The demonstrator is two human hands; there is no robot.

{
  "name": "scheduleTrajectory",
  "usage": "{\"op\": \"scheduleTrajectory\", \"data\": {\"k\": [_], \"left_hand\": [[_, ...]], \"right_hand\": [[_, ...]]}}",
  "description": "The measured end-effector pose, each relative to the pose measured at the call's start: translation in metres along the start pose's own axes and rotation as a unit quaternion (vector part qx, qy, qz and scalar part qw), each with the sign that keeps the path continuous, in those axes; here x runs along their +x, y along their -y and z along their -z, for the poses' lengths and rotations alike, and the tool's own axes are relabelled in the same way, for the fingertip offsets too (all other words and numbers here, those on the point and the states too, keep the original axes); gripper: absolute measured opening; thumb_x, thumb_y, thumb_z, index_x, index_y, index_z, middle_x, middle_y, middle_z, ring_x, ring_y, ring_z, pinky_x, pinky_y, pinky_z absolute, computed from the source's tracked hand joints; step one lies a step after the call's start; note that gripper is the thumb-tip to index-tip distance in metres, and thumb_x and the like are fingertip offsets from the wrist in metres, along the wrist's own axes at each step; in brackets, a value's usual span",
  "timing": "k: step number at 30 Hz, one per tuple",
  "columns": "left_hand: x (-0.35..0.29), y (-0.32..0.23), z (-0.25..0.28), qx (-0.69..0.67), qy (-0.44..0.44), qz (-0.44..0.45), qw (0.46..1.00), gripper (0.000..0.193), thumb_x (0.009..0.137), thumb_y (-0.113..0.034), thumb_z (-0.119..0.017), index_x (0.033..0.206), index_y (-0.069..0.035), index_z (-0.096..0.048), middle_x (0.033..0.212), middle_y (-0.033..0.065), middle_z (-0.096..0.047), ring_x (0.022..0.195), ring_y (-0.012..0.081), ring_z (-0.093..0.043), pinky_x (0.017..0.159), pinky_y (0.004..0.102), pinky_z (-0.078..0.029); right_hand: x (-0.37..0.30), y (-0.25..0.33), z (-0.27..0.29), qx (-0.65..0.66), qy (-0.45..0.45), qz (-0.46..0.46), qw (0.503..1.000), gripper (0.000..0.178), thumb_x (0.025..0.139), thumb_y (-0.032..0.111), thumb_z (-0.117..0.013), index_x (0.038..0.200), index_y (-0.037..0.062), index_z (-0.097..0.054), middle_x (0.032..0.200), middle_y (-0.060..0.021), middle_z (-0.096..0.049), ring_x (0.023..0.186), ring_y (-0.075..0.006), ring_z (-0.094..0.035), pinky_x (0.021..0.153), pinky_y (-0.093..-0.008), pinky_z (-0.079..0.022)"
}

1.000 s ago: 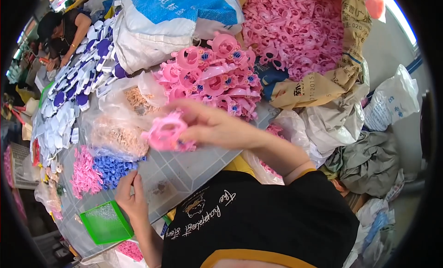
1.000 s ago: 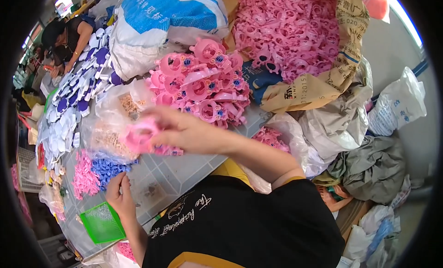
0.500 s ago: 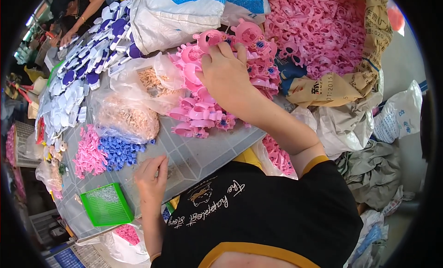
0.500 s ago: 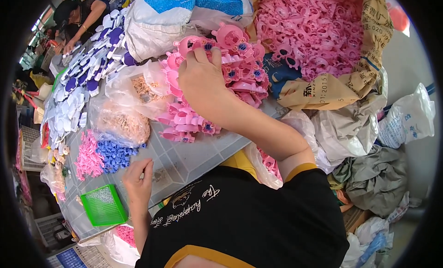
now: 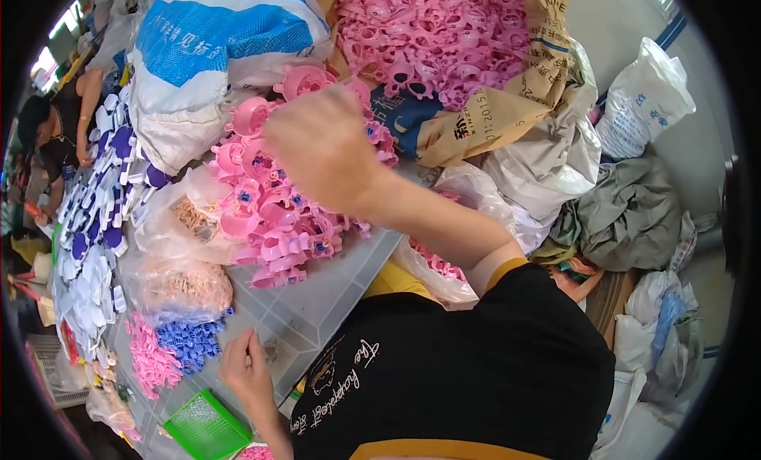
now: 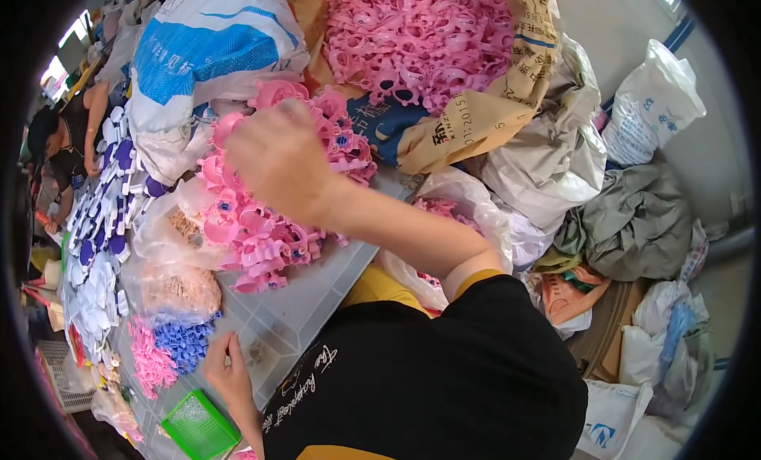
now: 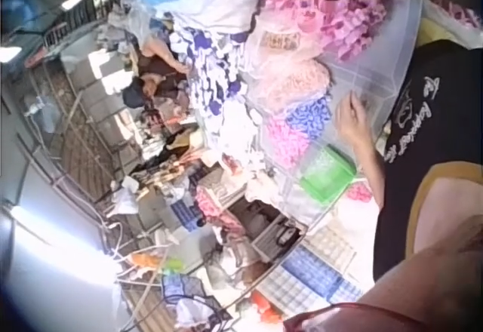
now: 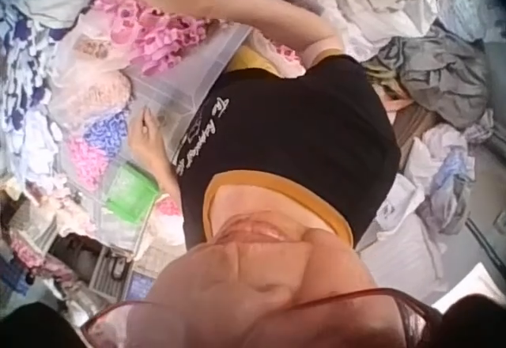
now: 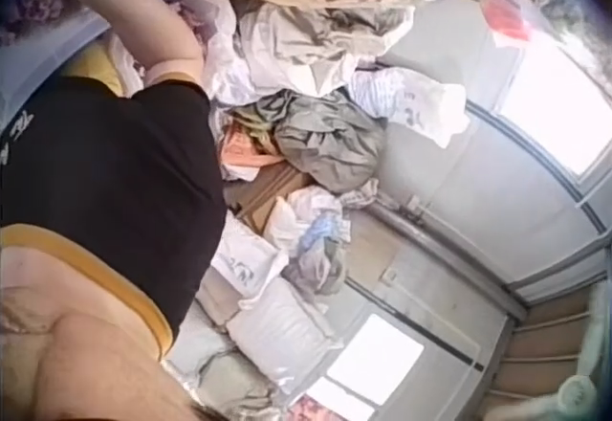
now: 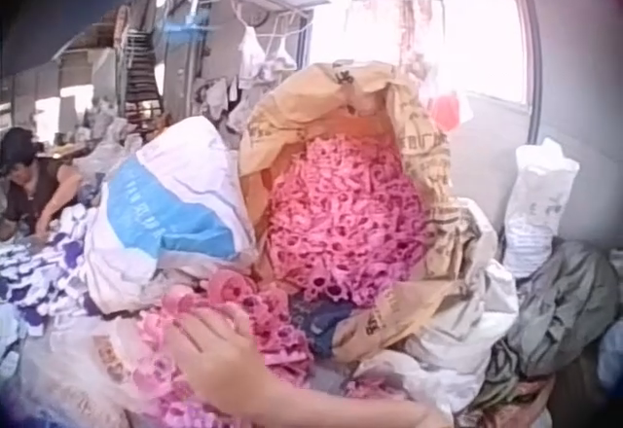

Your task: Assembling small blue decorative flowers onto circular pink plastic toy frames by hand.

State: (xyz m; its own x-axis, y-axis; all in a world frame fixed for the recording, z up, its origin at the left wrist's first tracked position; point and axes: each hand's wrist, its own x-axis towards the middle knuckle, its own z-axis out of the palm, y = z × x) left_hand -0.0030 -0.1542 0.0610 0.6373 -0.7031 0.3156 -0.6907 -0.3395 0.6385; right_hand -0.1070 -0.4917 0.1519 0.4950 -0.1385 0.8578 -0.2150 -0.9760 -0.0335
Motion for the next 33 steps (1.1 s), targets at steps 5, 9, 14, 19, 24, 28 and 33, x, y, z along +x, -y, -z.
{"op": "scheduleTrajectory", "data": {"k": [5, 9, 14, 19, 24, 28, 33], "left_hand": [[-0.007, -0.004, 0.001, 0.003, -0.003, 0.017, 1.0, 0.008, 0.091, -0.002, -0.07, 0.096, 0.003, -0.072, 0.087, 0.0147, -0.072, 0.075, 0.0254, -0.067, 0.069, 0.0343, -0.051], [-0.01, 0.0, 0.0, 0.007, 0.014, 0.034, 0.999, 0.009, 0.09, -0.003, -0.07, 0.097, 0.002, -0.072, 0.086, 0.0144, -0.071, 0.074, 0.0256, -0.067, 0.069, 0.0345, -0.052], [-0.007, 0.001, -0.004, -0.023, 0.003, 0.026, 0.999, 0.008, 0.089, -0.002, -0.072, 0.096, 0.0, -0.074, 0.083, 0.014, -0.071, 0.071, 0.0244, -0.068, 0.066, 0.033, -0.053], [-0.011, -0.002, -0.004, -0.011, 0.007, 0.03, 0.999, 0.009, 0.089, -0.002, -0.072, 0.097, 0.001, -0.074, 0.084, 0.014, -0.071, 0.07, 0.0242, -0.068, 0.066, 0.0324, -0.053], [-0.009, 0.007, -0.009, -0.027, 0.021, 0.027, 0.999, 0.01, 0.089, -0.002, -0.072, 0.098, 0.001, -0.073, 0.085, 0.0147, -0.072, 0.072, 0.0248, -0.069, 0.066, 0.0335, -0.053], [0.034, 0.017, -0.009, 0.054, -0.056, -0.04, 0.996, 0.014, 0.088, -0.003, -0.072, 0.102, 0.001, -0.073, 0.09, 0.0165, -0.071, 0.079, 0.0317, -0.069, 0.071, 0.0377, -0.054], [0.11, 0.033, -0.022, 0.203, -0.047, -0.133, 0.969, 0.03, 0.082, -0.008, -0.075, 0.112, -0.007, -0.071, 0.112, 0.0135, -0.066, 0.108, 0.0332, -0.06, 0.09, 0.0454, -0.048]], "right_hand": [[-0.005, -0.11, -0.002, -0.046, 0.014, -0.345, 0.937, 0.023, 0.096, 0.019, -0.058, 0.102, -0.0016, -0.067, 0.101, -0.0219, -0.072, 0.094, -0.0441, -0.068, 0.082, -0.0515, -0.053], [-0.081, -0.242, -0.024, -0.169, 0.215, -0.384, 0.882, 0.037, 0.095, 0.024, -0.048, 0.111, -0.005, -0.064, 0.103, -0.0324, -0.068, 0.103, -0.0471, -0.066, 0.087, -0.0556, -0.052], [-0.093, -0.284, -0.048, -0.177, 0.246, -0.522, 0.797, 0.049, 0.09, 0.034, -0.059, 0.121, -0.0043, -0.06, 0.126, -0.0347, -0.063, 0.121, -0.0473, -0.061, 0.1, -0.05, -0.05], [-0.085, -0.27, -0.054, -0.191, 0.227, -0.525, 0.798, 0.051, 0.09, 0.023, -0.061, 0.131, -0.0051, -0.049, 0.124, -0.0357, -0.063, 0.117, -0.0485, -0.063, 0.101, -0.0526, -0.049], [-0.079, -0.266, -0.039, -0.206, 0.206, -0.523, 0.801, 0.052, 0.088, 0.024, -0.064, 0.13, -0.0037, -0.049, 0.123, -0.0337, -0.065, 0.116, -0.0498, -0.063, 0.1, -0.0528, -0.049], [-0.08, -0.272, -0.033, -0.214, 0.209, -0.513, 0.804, 0.051, 0.088, 0.028, -0.064, 0.127, -0.0024, -0.053, 0.122, -0.0343, -0.065, 0.116, -0.0499, -0.063, 0.099, -0.0525, -0.05], [-0.077, -0.264, -0.023, -0.228, 0.136, -0.47, 0.842, 0.045, 0.087, 0.029, -0.066, 0.117, -0.0023, -0.059, 0.112, -0.0317, -0.069, 0.108, -0.0478, -0.067, 0.093, -0.0535, -0.052]]}}
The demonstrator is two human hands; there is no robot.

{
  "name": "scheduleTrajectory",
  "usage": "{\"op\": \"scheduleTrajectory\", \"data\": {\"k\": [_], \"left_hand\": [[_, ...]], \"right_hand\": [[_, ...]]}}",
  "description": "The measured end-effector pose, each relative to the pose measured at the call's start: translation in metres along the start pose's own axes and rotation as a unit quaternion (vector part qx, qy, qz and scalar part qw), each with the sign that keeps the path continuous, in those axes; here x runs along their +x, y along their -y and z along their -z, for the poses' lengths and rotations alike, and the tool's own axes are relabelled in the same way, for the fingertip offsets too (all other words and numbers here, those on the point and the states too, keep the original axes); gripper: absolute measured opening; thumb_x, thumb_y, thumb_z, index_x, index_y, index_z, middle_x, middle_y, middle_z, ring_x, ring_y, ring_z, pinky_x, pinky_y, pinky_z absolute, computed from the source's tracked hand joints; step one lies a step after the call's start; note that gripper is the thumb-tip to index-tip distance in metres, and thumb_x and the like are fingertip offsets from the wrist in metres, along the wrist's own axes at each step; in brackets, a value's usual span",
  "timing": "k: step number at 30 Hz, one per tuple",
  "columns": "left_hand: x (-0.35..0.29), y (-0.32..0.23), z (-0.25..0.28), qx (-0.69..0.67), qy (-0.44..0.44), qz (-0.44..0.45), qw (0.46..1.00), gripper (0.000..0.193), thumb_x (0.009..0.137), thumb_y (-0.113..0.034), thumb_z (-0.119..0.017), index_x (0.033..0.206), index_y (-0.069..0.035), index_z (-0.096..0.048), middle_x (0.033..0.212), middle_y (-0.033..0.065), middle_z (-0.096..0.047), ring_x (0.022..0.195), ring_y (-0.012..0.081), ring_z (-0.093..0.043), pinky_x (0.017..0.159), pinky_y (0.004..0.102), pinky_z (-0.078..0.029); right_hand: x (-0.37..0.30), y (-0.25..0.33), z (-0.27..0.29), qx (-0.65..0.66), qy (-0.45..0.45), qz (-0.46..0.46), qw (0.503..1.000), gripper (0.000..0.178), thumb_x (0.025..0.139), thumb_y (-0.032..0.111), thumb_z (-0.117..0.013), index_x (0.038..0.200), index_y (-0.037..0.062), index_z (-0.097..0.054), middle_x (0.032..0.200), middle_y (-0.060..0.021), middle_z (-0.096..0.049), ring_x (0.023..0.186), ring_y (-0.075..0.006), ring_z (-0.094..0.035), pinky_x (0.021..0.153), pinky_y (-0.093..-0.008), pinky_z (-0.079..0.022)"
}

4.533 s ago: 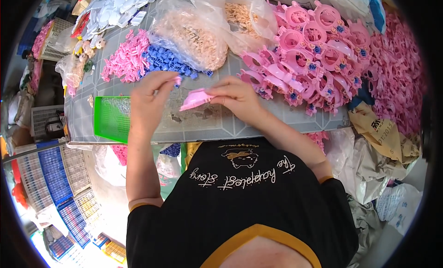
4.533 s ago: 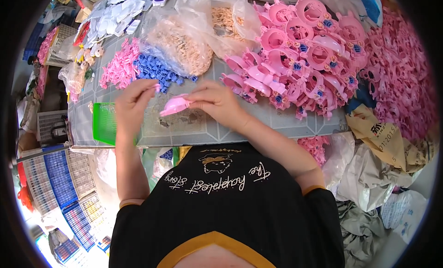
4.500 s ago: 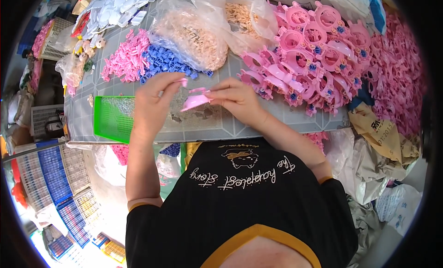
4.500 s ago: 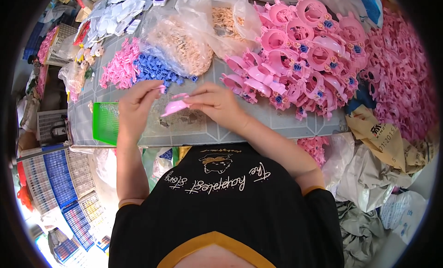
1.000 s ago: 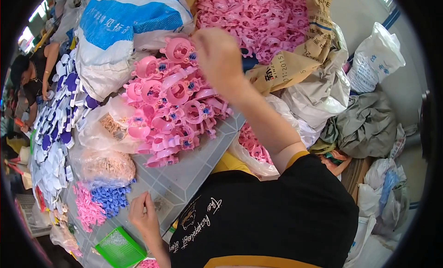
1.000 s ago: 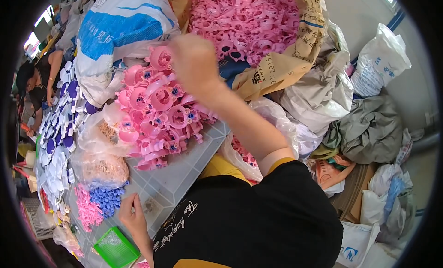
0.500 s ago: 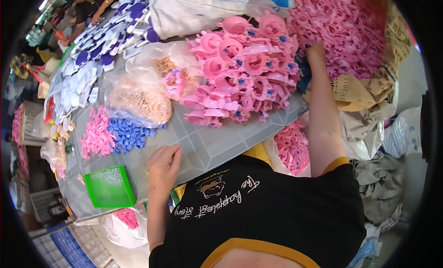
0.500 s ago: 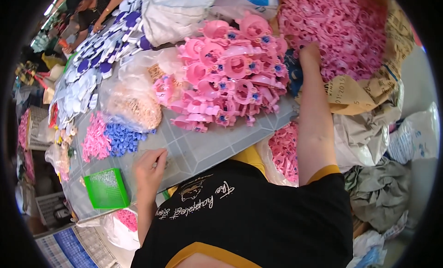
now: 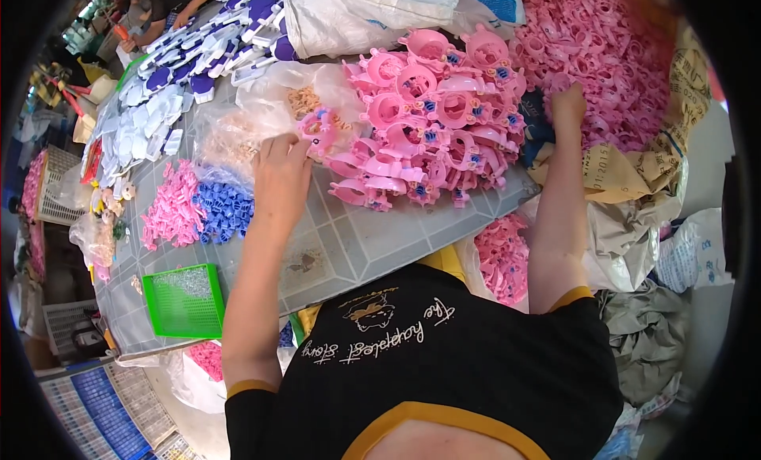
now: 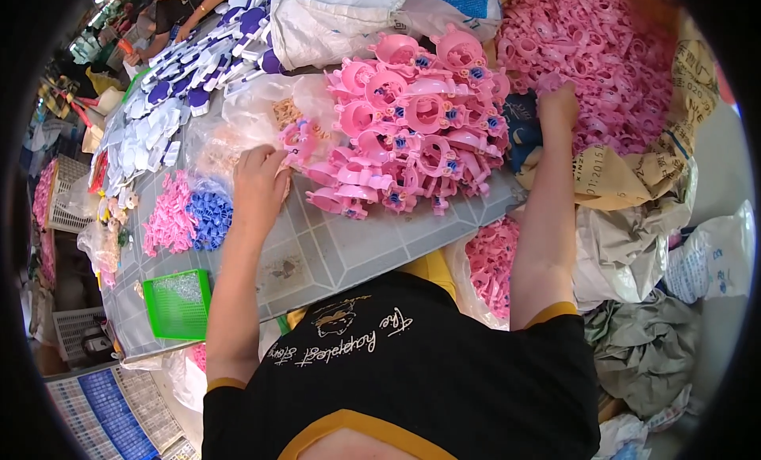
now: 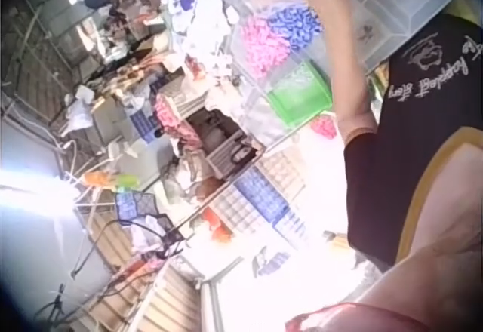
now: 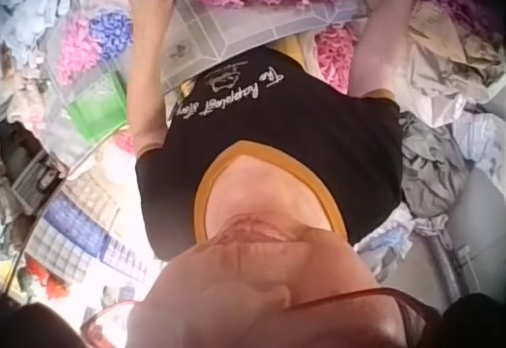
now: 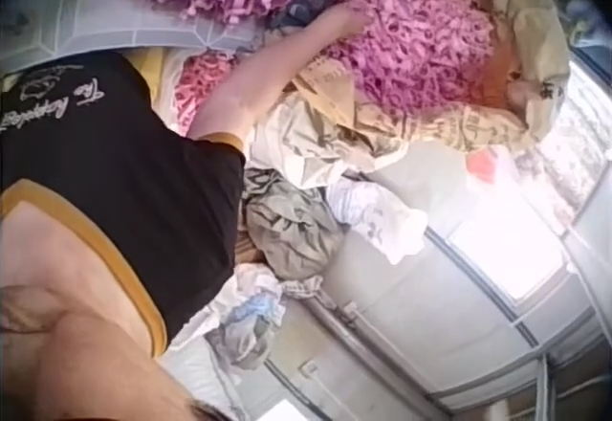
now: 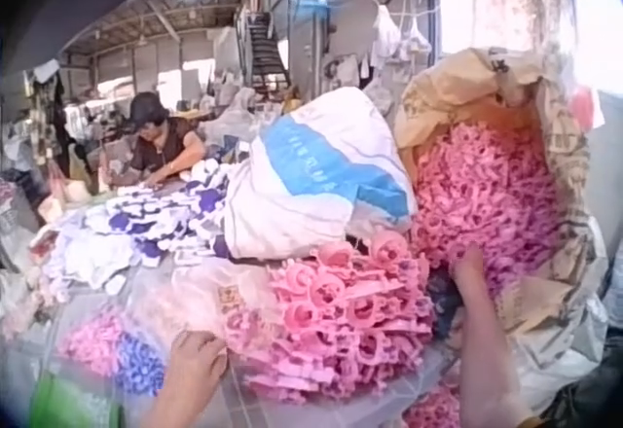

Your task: Assembling small blue decorative flowers onto circular pink plastic toy frames by hand.

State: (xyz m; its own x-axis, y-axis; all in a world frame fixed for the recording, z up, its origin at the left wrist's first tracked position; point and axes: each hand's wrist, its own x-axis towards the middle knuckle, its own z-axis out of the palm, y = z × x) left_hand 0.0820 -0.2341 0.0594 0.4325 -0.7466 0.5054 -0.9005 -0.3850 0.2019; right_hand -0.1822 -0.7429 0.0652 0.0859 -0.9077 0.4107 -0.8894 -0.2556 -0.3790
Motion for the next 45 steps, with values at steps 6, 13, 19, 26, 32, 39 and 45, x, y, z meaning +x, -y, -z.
{"op": "scheduleTrajectory", "data": {"k": [6, 13, 19, 26, 32, 39, 45], "left_hand": [[0.021, 0.014, -0.026, 0.052, 0.088, 0.019, 0.995, 0.045, 0.076, -0.015, -0.08, 0.119, -0.014, -0.069, 0.124, 0.0092, -0.06, 0.119, 0.0304, -0.054, 0.096, 0.0478, -0.043], [0.02, 0.021, -0.012, -0.074, -0.008, 0.021, 0.997, 0.028, 0.077, -0.01, -0.078, 0.105, -0.008, -0.073, 0.119, 0.0115, -0.063, 0.118, 0.0313, -0.057, 0.097, 0.0474, -0.043], [0.021, 0.026, -0.004, -0.007, 0.07, 0.021, 0.997, 0.03, 0.077, -0.011, -0.077, 0.107, -0.01, -0.073, 0.119, 0.0109, -0.063, 0.117, 0.0317, -0.057, 0.096, 0.0487, -0.044], [0.018, 0.013, -0.032, 0.013, 0.062, 0.025, 0.998, 0.032, 0.075, -0.012, -0.078, 0.108, -0.012, -0.073, 0.13, 0.0102, -0.059, 0.124, 0.0324, -0.053, 0.1, 0.0488, -0.042], [0.028, 0.021, -0.006, -0.202, 0.024, 0.066, 0.977, 0.028, 0.076, -0.006, -0.079, 0.103, -0.008, -0.07, 0.132, 0.0153, -0.057, 0.117, 0.0309, -0.059, 0.098, 0.0429, -0.048], [0.057, -0.017, 0.007, -0.667, 0.148, 0.207, 0.7, 0.031, 0.084, 0.002, -0.073, 0.114, -0.001, -0.065, 0.123, 0.0081, -0.062, 0.11, 0.0167, -0.062, 0.095, 0.0299, -0.05], [0.099, -0.07, -0.01, -0.771, 0.155, 0.261, 0.559, 0.034, 0.094, -0.006, -0.068, 0.124, 0.006, -0.057, 0.118, 0.0119, -0.065, 0.105, 0.0216, -0.066, 0.094, 0.0336, -0.055]], "right_hand": [[0.008, -0.023, 0.025, 0.346, 0.093, -0.15, 0.921, 0.035, 0.086, 0.012, -0.071, 0.117, 0.0, -0.062, 0.099, -0.0179, -0.074, 0.101, -0.0369, -0.072, 0.084, -0.046, -0.057], [-0.074, -0.001, 0.08, 0.778, 0.262, -0.216, 0.529, 0.037, 0.094, 0.0, -0.064, 0.128, -0.0078, -0.053, 0.127, -0.028, -0.061, 0.125, -0.0395, -0.06, 0.103, -0.0471, -0.055], [-0.116, 0.008, 0.091, 0.825, 0.345, -0.176, 0.412, 0.05, 0.094, -0.004, -0.055, 0.14, -0.0138, -0.039, 0.143, -0.0338, -0.049, 0.135, -0.0451, -0.05, 0.114, -0.0531, -0.048], [-0.143, 0.007, 0.085, 0.862, 0.423, -0.066, 0.271, 0.034, 0.096, -0.002, -0.049, 0.128, -0.0132, -0.052, 0.121, -0.026, -0.067, 0.122, -0.0379, -0.063, 0.114, -0.0543, -0.046], [-0.159, 0.021, 0.118, 0.832, 0.351, -0.102, 0.417, 0.051, 0.105, 0.003, -0.042, 0.152, -0.0103, -0.027, 0.158, -0.0308, -0.033, 0.144, -0.0415, -0.041, 0.117, -0.0505, -0.045], [-0.169, 0.02, 0.112, 0.834, 0.379, -0.104, 0.386, 0.051, 0.106, 0.005, -0.044, 0.153, -0.0058, -0.029, 0.158, -0.0278, -0.035, 0.141, -0.0374, -0.047, 0.109, -0.0453, -0.054], [-0.177, 0.033, 0.116, 0.828, 0.418, -0.064, 0.369, 0.053, 0.105, 0.007, -0.049, 0.154, -0.002, -0.03, 0.151, -0.0248, -0.046, 0.129, -0.0333, -0.059, 0.103, -0.0461, -0.057]]}}
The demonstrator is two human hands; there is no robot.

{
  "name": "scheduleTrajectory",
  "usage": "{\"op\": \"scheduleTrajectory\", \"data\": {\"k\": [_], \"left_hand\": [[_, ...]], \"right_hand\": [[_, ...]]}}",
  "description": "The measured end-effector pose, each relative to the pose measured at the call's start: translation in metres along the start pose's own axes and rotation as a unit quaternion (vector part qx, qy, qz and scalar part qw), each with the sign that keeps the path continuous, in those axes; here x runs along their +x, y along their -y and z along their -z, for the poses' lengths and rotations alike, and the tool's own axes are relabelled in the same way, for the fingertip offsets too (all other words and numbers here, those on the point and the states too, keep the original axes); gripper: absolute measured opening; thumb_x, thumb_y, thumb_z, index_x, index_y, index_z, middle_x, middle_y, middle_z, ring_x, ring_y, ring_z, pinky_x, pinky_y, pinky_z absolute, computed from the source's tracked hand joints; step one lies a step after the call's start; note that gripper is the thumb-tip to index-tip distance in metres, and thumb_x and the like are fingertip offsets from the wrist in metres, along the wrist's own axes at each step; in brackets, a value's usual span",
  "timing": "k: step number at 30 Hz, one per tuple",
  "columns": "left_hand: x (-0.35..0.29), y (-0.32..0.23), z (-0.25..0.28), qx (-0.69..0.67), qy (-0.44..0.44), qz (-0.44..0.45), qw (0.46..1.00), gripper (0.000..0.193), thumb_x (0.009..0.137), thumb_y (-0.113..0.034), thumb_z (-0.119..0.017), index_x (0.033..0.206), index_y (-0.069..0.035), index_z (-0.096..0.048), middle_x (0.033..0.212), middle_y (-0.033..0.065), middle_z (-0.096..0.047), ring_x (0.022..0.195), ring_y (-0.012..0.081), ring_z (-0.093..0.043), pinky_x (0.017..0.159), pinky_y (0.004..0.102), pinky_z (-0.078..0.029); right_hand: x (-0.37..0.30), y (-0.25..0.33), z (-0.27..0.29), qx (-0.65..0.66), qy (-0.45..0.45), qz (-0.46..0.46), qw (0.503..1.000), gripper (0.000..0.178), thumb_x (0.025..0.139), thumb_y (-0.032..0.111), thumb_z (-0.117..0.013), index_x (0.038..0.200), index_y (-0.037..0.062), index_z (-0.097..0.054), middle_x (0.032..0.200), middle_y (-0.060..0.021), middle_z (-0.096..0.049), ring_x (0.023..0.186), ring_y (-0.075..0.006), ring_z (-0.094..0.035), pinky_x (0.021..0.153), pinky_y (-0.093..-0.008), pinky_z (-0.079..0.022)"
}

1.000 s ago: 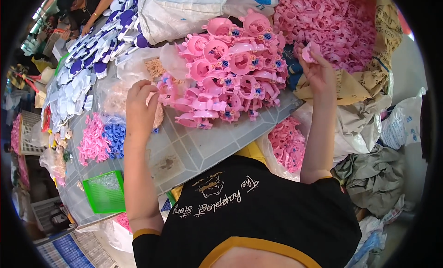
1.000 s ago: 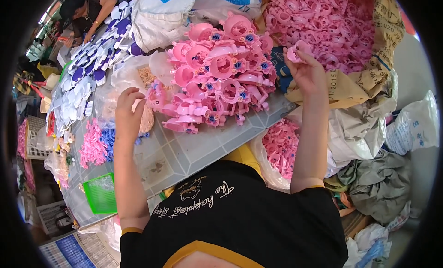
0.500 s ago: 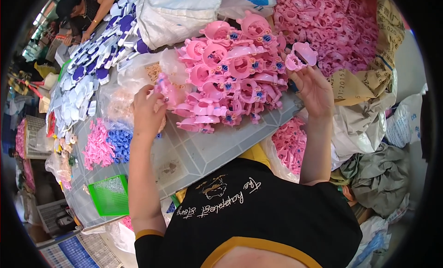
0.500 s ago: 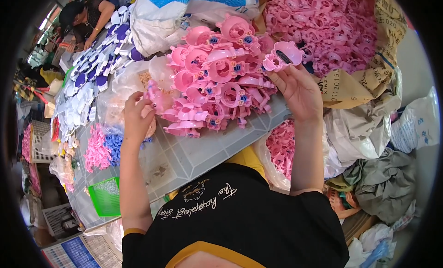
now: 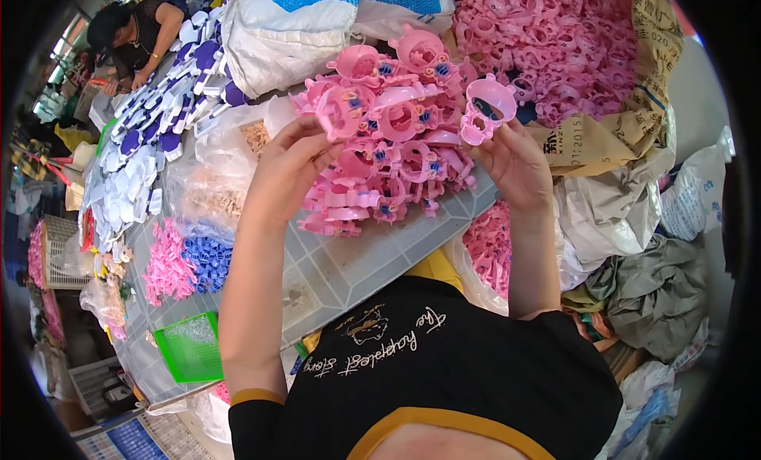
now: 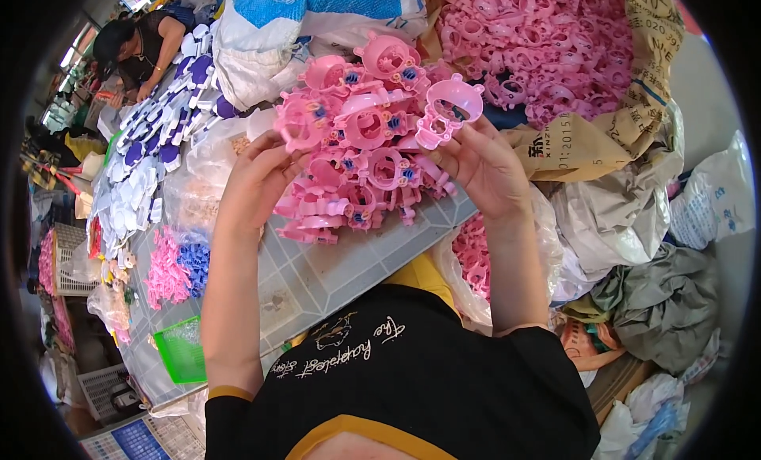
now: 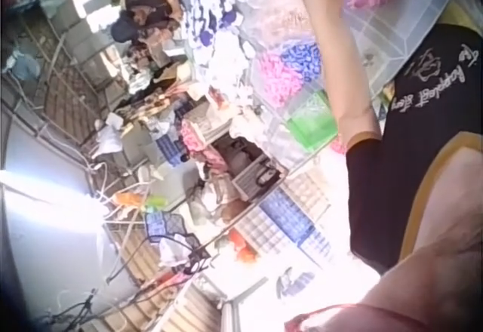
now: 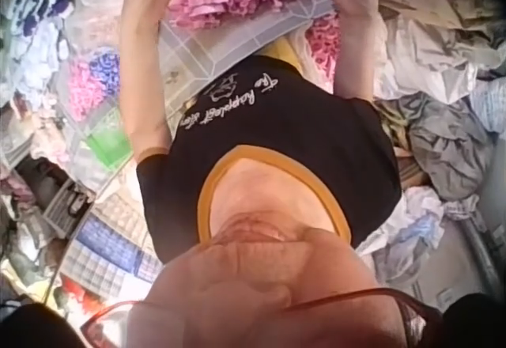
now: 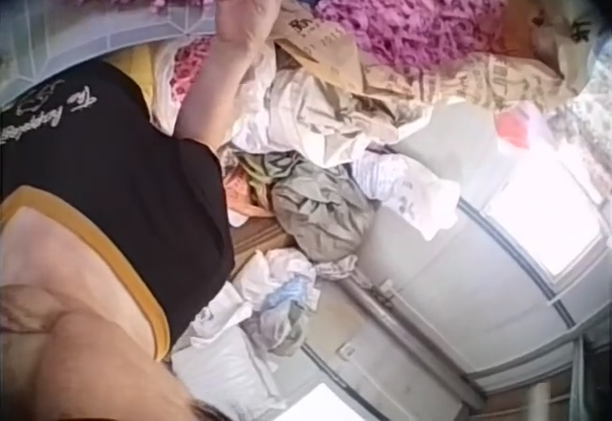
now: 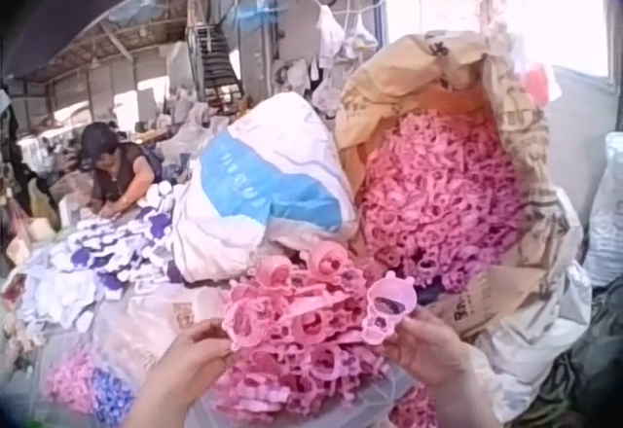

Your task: Assembling small blue decorative flowers onto circular pink plastic toy frames by hand.

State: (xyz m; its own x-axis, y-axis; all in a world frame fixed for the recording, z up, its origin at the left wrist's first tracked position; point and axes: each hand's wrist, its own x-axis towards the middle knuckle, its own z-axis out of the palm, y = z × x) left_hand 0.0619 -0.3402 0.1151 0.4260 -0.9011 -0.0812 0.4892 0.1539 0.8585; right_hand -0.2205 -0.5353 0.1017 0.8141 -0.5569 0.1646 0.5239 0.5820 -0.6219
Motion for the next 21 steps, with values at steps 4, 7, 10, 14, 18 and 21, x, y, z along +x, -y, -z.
{"op": "scheduleTrajectory", "data": {"k": [4, 7, 10, 14, 18, 21], "left_hand": [[0.003, 0.004, -0.015, 0.13, -0.06, 0.004, 0.99, 0.032, 0.097, -0.008, -0.067, 0.124, 0.006, -0.057, 0.116, 0.0119, -0.066, 0.102, 0.0219, -0.067, 0.092, 0.0325, -0.056], [0.005, 0.013, -0.002, 0.274, -0.067, -0.06, 0.957, 0.031, 0.094, -0.005, -0.067, 0.122, 0.005, -0.057, 0.111, 0.0126, -0.067, 0.095, 0.0201, -0.069, 0.085, 0.0306, -0.057], [0.001, 0.016, 0.001, 0.429, -0.091, -0.094, 0.894, 0.035, 0.089, -0.004, -0.071, 0.119, 0.003, -0.055, 0.107, 0.0142, -0.068, 0.09, 0.0188, -0.069, 0.079, 0.0309, -0.057], [-0.004, 0.017, -0.011, 0.444, -0.145, -0.16, 0.87, 0.04, 0.084, -0.006, -0.073, 0.117, 0.003, -0.054, 0.105, 0.0158, -0.069, 0.086, 0.0194, -0.07, 0.076, 0.0318, -0.056], [-0.008, 0.017, -0.014, 0.434, -0.107, -0.146, 0.882, 0.044, 0.083, -0.006, -0.074, 0.12, 0.003, -0.053, 0.109, 0.0189, -0.07, 0.091, 0.0216, -0.072, 0.079, 0.0337, -0.057], [-0.019, 0.009, -0.019, 0.458, -0.112, -0.115, 0.874, 0.048, 0.083, -0.01, -0.077, 0.123, 0.002, -0.053, 0.115, 0.0213, -0.07, 0.092, 0.0239, -0.073, 0.08, 0.0355, -0.058]], "right_hand": [[-0.01, 0.004, -0.004, -0.027, -0.051, 0.01, 0.998, 0.053, 0.105, 0.007, -0.048, 0.155, -0.0007, -0.03, 0.151, -0.0258, -0.046, 0.132, -0.0359, -0.057, 0.104, -0.0481, -0.056], [-0.016, 0.005, -0.007, -0.01, -0.061, 0.029, 0.998, 0.056, 0.105, 0.008, -0.049, 0.156, 0.0011, -0.028, 0.152, -0.026, -0.044, 0.134, -0.038, -0.054, 0.105, -0.0513, -0.055], [-0.021, 0.004, -0.012, -0.033, -0.027, 0.03, 0.999, 0.059, 0.104, 0.013, -0.054, 0.157, 0.0023, -0.028, 0.153, -0.0253, -0.042, 0.134, -0.0372, -0.055, 0.105, -0.0531, -0.055], [-0.019, -0.006, -0.027, -0.024, -0.011, 0.008, 1.0, 0.065, 0.102, 0.021, -0.059, 0.157, 0.0028, -0.029, 0.153, -0.0252, -0.044, 0.132, -0.0358, -0.057, 0.103, -0.053, -0.056], [-0.018, -0.02, -0.047, -0.019, 0.008, -0.036, 0.999, 0.072, 0.099, 0.025, -0.065, 0.157, 0.0033, -0.029, 0.15, -0.0252, -0.047, 0.127, -0.036, -0.061, 0.1, -0.0538, -0.057], [-0.012, -0.027, -0.056, -0.015, 0.025, -0.064, 0.998, 0.075, 0.097, 0.025, -0.068, 0.157, 0.0029, -0.029, 0.15, -0.0255, -0.047, 0.124, -0.0364, -0.063, 0.098, -0.0547, -0.058]]}}
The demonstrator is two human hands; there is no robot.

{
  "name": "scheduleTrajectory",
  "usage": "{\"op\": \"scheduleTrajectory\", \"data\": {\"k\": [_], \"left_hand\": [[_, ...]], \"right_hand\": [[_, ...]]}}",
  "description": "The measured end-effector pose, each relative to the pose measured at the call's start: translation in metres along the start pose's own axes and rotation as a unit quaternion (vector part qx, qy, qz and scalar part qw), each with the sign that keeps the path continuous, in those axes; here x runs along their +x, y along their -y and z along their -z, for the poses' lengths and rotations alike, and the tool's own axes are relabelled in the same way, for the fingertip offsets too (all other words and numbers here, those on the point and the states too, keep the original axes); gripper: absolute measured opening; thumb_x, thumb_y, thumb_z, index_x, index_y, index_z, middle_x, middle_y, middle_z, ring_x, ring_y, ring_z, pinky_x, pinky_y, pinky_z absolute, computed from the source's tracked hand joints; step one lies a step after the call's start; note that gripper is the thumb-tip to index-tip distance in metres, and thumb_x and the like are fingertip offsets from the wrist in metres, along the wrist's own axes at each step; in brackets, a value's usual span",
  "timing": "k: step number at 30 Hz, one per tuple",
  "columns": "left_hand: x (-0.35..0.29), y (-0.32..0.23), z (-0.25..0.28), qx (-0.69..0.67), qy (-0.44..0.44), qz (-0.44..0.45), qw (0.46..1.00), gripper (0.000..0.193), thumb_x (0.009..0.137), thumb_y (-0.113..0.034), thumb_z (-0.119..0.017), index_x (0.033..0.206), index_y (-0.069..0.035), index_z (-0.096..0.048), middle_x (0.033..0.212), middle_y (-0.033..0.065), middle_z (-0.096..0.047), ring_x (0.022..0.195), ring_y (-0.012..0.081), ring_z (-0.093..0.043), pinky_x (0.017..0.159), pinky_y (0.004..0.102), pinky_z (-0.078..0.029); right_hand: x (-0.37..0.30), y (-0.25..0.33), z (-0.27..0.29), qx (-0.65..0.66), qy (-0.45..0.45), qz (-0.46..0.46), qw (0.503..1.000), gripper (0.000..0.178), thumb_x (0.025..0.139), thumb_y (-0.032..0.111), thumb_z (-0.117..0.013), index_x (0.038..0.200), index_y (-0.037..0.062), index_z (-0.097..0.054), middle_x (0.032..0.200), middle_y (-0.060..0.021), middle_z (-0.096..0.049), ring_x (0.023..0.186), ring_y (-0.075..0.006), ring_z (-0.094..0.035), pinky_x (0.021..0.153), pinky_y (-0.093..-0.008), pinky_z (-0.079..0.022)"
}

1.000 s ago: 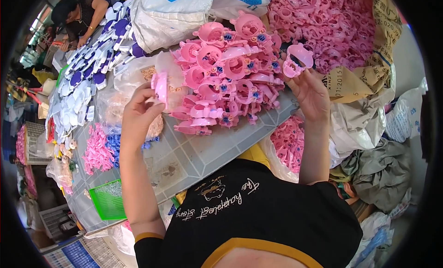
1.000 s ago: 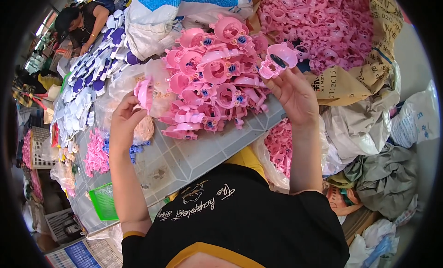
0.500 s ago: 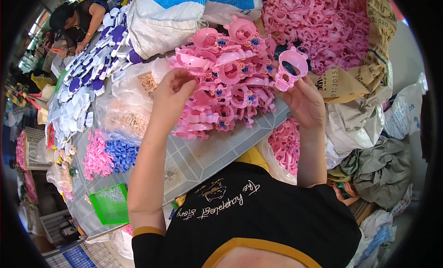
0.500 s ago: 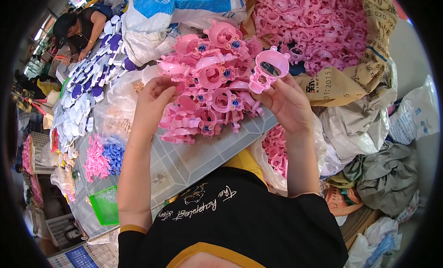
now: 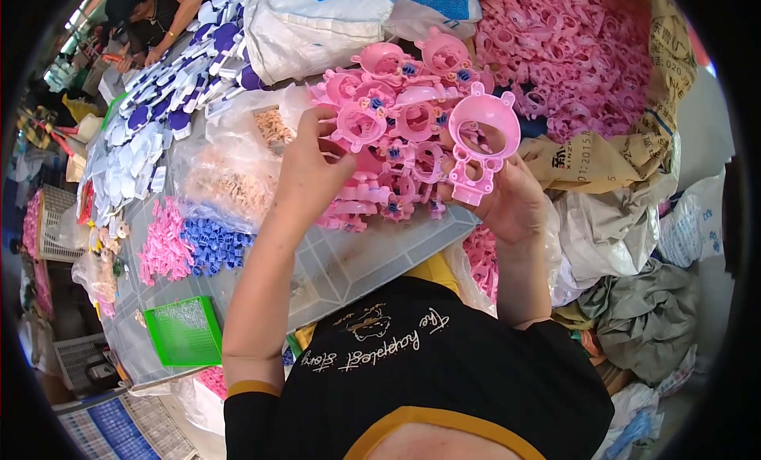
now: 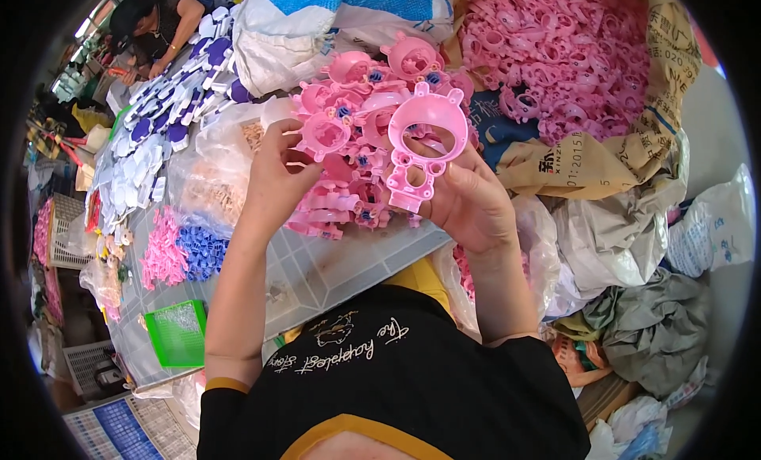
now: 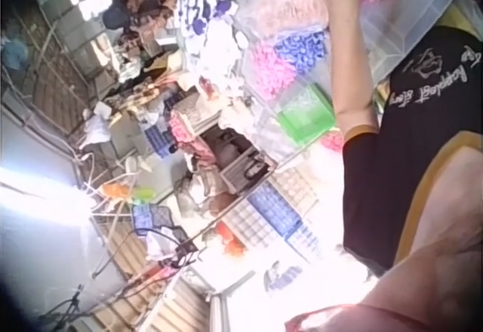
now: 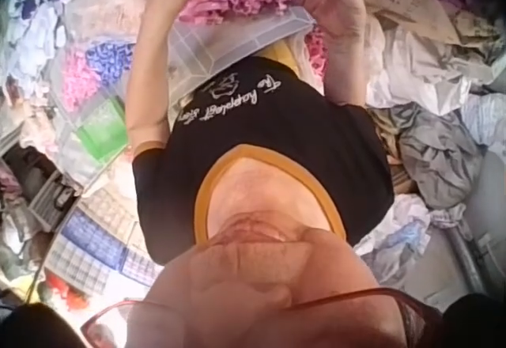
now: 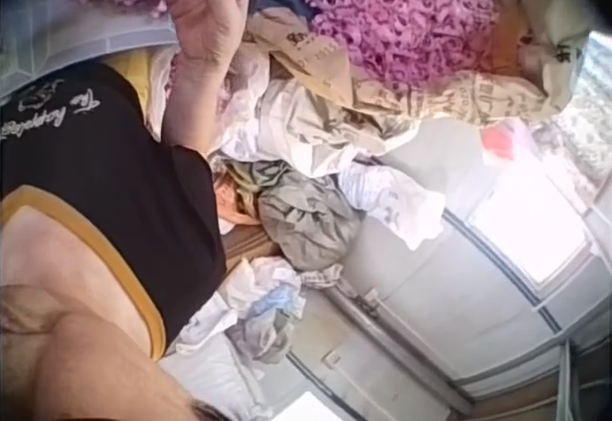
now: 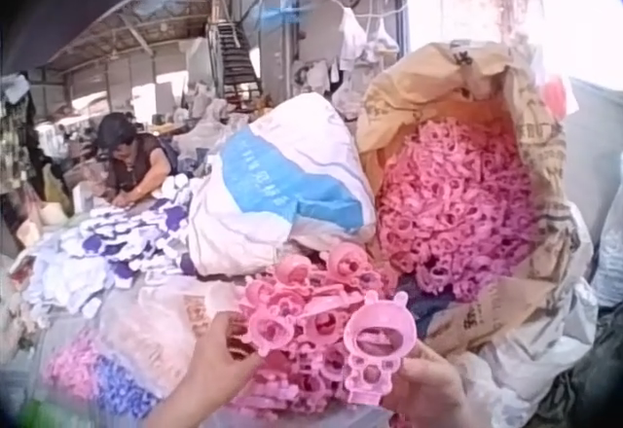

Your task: Assembling small blue decorative flowers onto circular pink plastic toy frames by hand.

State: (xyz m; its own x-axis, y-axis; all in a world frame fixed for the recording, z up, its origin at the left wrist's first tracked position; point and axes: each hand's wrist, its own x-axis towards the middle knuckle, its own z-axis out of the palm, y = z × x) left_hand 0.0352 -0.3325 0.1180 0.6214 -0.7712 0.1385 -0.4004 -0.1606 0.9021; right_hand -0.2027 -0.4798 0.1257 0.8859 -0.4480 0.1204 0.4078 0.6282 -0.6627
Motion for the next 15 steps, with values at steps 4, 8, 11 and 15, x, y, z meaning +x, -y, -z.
{"op": "scheduleTrajectory", "data": {"k": [4, 8, 11, 15], "left_hand": [[-0.005, -0.003, 0.002, 0.012, 0.015, -0.027, 0.999, 0.051, 0.085, -0.016, -0.079, 0.126, 0.001, -0.054, 0.116, 0.0214, -0.07, 0.089, 0.026, -0.073, 0.078, 0.0363, -0.058], [0.004, 0.015, -0.007, -0.016, -0.045, -0.048, 0.998, 0.052, 0.088, -0.022, -0.079, 0.126, 0.003, -0.054, 0.106, 0.0223, -0.072, 0.086, 0.0286, -0.074, 0.076, 0.038, -0.058], [-0.002, 0.016, -0.011, -0.002, -0.092, -0.051, 0.994, 0.051, 0.089, -0.025, -0.079, 0.125, 0.004, -0.055, 0.099, 0.0242, -0.072, 0.085, 0.0317, -0.073, 0.076, 0.0397, -0.058], [-0.006, 0.018, -0.008, 0.061, -0.081, -0.04, 0.994, 0.056, 0.089, -0.035, -0.076, 0.123, 0.005, -0.055, 0.106, 0.0281, -0.068, 0.097, 0.0438, -0.069, 0.085, 0.049, -0.054]], "right_hand": [[0.004, -0.01, -0.004, 0.027, -0.014, 0.01, 0.999, 0.073, 0.096, 0.021, -0.069, 0.155, 0.0002, -0.032, 0.148, -0.0263, -0.049, 0.123, -0.0384, -0.062, 0.095, -0.0578, -0.058], [0.011, -0.019, -0.005, 0.037, 0.034, -0.018, 0.999, 0.07, 0.096, 0.02, -0.068, 0.154, 0.0002, -0.034, 0.146, -0.0267, -0.051, 0.121, -0.0394, -0.063, 0.094, -0.0591, -0.058], [0.013, -0.027, -0.019, 0.032, 0.023, -0.035, 0.999, 0.069, 0.096, 0.021, -0.068, 0.153, 0.0005, -0.035, 0.143, -0.0276, -0.053, 0.12, -0.0406, -0.064, 0.094, -0.0592, -0.058], [0.009, -0.036, -0.022, -0.001, 0.031, -0.038, 0.999, 0.07, 0.095, 0.021, -0.066, 0.155, 0.0039, -0.034, 0.148, -0.0283, -0.048, 0.121, -0.0416, -0.063, 0.097, -0.0571, -0.056]]}}
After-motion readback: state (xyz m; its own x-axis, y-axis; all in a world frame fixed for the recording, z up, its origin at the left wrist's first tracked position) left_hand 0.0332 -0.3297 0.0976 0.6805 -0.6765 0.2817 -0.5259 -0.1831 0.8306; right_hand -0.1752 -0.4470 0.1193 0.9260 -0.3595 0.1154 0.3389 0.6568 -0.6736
